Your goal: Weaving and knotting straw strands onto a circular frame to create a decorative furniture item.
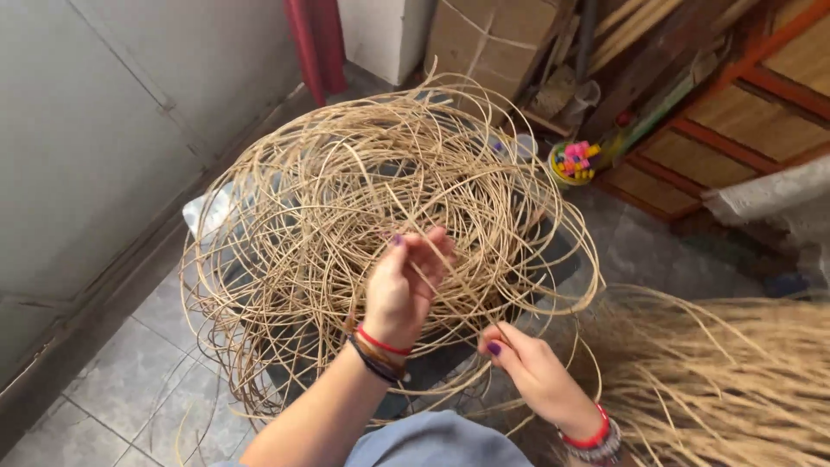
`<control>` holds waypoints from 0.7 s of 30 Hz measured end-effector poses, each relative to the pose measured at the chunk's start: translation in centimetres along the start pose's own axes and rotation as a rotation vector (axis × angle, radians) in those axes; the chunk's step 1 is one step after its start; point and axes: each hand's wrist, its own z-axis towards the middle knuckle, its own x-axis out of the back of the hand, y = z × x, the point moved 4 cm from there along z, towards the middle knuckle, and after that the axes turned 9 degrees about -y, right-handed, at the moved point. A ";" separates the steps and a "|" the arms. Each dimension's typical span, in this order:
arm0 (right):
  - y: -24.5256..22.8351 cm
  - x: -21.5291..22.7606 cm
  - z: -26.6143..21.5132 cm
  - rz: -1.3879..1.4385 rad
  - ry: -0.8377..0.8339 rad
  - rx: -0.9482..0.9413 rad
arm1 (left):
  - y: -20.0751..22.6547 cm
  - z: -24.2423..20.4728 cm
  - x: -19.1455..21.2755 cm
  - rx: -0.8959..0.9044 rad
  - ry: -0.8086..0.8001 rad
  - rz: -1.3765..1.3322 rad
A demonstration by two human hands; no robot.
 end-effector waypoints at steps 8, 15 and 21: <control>3.5 -1.5 -1.8 0.054 -0.094 -0.210 | 3.1 -2.2 -3.4 0.146 0.097 -0.028; 4.0 -2.7 -4.1 0.137 -0.075 -0.357 | 1.2 -1.8 -1.7 0.127 -0.201 0.066; 6.3 -4.1 -6.2 0.238 -0.007 -0.335 | -0.2 -3.0 -1.8 0.188 -0.017 -0.047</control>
